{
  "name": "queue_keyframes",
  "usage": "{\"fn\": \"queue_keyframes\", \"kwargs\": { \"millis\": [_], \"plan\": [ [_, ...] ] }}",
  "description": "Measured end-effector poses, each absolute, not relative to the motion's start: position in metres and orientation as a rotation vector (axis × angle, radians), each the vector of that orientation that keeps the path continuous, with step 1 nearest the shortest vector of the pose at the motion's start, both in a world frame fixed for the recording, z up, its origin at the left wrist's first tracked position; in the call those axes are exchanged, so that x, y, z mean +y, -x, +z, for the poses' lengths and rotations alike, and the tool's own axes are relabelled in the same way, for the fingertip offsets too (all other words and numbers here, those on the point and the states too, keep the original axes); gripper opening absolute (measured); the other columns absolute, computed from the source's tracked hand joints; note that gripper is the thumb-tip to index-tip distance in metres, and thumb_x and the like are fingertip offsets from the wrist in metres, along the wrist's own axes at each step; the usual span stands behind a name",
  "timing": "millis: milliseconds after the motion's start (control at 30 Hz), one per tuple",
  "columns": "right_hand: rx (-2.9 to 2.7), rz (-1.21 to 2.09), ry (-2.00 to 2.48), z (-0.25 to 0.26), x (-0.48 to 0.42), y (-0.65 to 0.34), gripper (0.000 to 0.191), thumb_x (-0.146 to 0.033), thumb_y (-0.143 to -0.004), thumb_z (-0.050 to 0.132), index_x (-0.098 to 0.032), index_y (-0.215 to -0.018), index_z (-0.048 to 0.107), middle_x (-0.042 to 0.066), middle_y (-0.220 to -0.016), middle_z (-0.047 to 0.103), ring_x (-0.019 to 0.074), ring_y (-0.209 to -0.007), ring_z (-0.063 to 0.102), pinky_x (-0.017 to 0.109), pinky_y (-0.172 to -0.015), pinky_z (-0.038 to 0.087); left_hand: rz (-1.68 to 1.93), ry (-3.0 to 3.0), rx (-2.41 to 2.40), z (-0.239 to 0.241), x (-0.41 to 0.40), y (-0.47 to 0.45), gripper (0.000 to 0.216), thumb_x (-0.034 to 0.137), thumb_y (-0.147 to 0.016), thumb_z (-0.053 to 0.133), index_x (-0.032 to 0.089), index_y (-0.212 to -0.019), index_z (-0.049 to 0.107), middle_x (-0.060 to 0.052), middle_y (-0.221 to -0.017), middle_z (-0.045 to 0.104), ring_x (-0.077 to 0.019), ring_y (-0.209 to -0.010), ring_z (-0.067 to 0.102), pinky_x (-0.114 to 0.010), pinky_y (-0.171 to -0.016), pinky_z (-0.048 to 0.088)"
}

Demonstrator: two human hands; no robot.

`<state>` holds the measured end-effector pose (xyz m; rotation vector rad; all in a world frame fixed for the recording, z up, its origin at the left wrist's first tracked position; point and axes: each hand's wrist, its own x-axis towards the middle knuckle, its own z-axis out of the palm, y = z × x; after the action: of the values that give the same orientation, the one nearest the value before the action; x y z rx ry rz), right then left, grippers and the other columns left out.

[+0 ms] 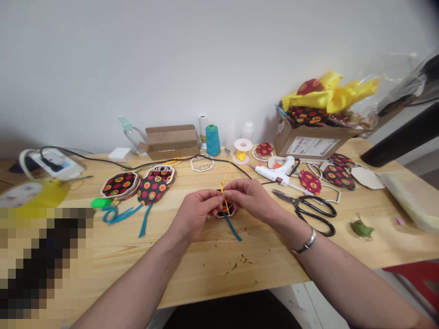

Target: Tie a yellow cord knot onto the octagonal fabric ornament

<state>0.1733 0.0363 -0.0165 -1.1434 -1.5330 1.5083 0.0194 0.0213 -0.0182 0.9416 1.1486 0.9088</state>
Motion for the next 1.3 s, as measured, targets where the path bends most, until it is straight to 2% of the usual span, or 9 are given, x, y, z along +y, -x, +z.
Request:
{"fn": "queue_keyframes", "kwargs": {
  "millis": [133, 333, 467, 667, 733, 867, 1000, 1167, 1300],
  "plan": [
    [-1.721, 1.569, 1.203, -0.012, 0.034, -0.175, 0.032, -0.042, -0.073, 0.057, -0.013, -0.060, 0.057, -0.001, -0.051, 0.051, 0.0063, -0.046, 0.043, 0.018, -0.042, 0.032, 0.960, -0.919, 1.135, -0.020, 0.023, -0.018, 0.013, 0.025, -0.063, 0.067, 0.013, -0.066, 0.064, 0.003, -0.049, 0.052, -0.0035, -0.043, 0.039, -0.016, -0.041, 0.025],
    [-1.798, 1.543, 1.149, -0.012, 0.035, -0.177, 0.028, -0.034, -0.076, 0.053, -0.013, -0.057, 0.055, -0.002, -0.050, 0.049, 0.0062, -0.046, 0.043, 0.018, -0.043, 0.032, 0.986, -0.905, 1.131, -0.021, 0.022, -0.018, 0.013, 0.025, -0.063, 0.067, 0.012, -0.065, 0.064, 0.003, -0.049, 0.053, -0.0037, -0.043, 0.040, -0.016, -0.040, 0.025],
    [-1.854, 1.433, 1.218, -0.017, 0.038, -0.180, 0.030, -0.035, -0.076, 0.053, -0.013, -0.055, 0.054, -0.003, -0.048, 0.049, 0.0062, -0.044, 0.041, 0.019, -0.041, 0.029, 0.990, -0.889, 1.131, -0.020, 0.022, -0.018, 0.013, 0.024, -0.063, 0.067, 0.012, -0.065, 0.064, 0.003, -0.049, 0.053, -0.0038, -0.043, 0.040, -0.016, -0.041, 0.026],
    [-1.710, 1.520, 1.185, -0.019, 0.042, -0.182, 0.024, -0.037, -0.070, 0.061, -0.013, -0.069, 0.060, 0.000, -0.056, 0.055, 0.0081, -0.048, 0.047, 0.019, -0.044, 0.035, 0.993, -0.896, 1.126, -0.020, 0.023, -0.017, 0.012, 0.024, -0.064, 0.067, 0.012, -0.066, 0.064, 0.003, -0.048, 0.051, -0.0037, -0.043, 0.039, -0.016, -0.041, 0.025],
    [-1.656, 1.510, 1.177, -0.017, 0.042, -0.182, 0.024, -0.036, -0.071, 0.060, -0.013, -0.068, 0.060, 0.000, -0.056, 0.055, 0.0080, -0.048, 0.047, 0.020, -0.045, 0.036, 0.991, -0.902, 1.133, -0.019, 0.023, -0.017, 0.012, 0.024, -0.063, 0.067, 0.012, -0.065, 0.064, 0.003, -0.047, 0.051, -0.0041, -0.043, 0.039, -0.017, -0.041, 0.024],
    [-1.683, 1.277, 1.216, -0.011, 0.039, -0.181, 0.027, -0.034, -0.076, 0.054, -0.014, -0.058, 0.056, -0.003, -0.049, 0.049, 0.0067, -0.045, 0.040, 0.020, -0.045, 0.032, 0.986, -0.931, 1.164, -0.017, 0.022, -0.018, 0.014, 0.026, -0.064, 0.066, 0.012, -0.060, 0.062, 0.004, -0.045, 0.048, -0.0042, -0.041, 0.036, -0.018, -0.041, 0.023],
    [-1.722, 1.069, 1.235, -0.010, 0.035, -0.180, 0.024, -0.033, -0.078, 0.052, -0.015, -0.063, 0.058, -0.002, -0.052, 0.050, 0.0079, -0.048, 0.041, 0.021, -0.047, 0.032, 0.990, -0.957, 1.181, -0.018, 0.022, -0.019, 0.017, 0.028, -0.065, 0.064, 0.013, -0.057, 0.060, 0.005, -0.044, 0.046, -0.0042, -0.041, 0.034, -0.019, -0.041, 0.022],
    [-1.669, 1.145, 1.250, -0.014, 0.036, -0.177, 0.018, -0.031, -0.075, 0.056, -0.016, -0.078, 0.065, -0.001, -0.057, 0.056, 0.0091, -0.050, 0.045, 0.022, -0.049, 0.036, 0.981, -0.981, 1.167, -0.018, 0.021, -0.018, 0.017, 0.028, -0.066, 0.063, 0.012, -0.061, 0.061, 0.005, -0.046, 0.046, -0.0048, -0.043, 0.035, -0.019, -0.043, 0.024],
    [-1.615, 1.138, 1.268, -0.015, 0.037, -0.175, 0.014, -0.026, -0.074, 0.057, -0.015, -0.072, 0.066, -0.001, -0.056, 0.057, 0.0100, -0.050, 0.047, 0.023, -0.049, 0.037, 0.962, -0.999, 1.153, -0.017, 0.020, -0.018, 0.019, 0.029, -0.066, 0.063, 0.012, -0.060, 0.060, 0.005, -0.047, 0.045, -0.0049, -0.043, 0.035, -0.019, -0.044, 0.025]
  ]
}}
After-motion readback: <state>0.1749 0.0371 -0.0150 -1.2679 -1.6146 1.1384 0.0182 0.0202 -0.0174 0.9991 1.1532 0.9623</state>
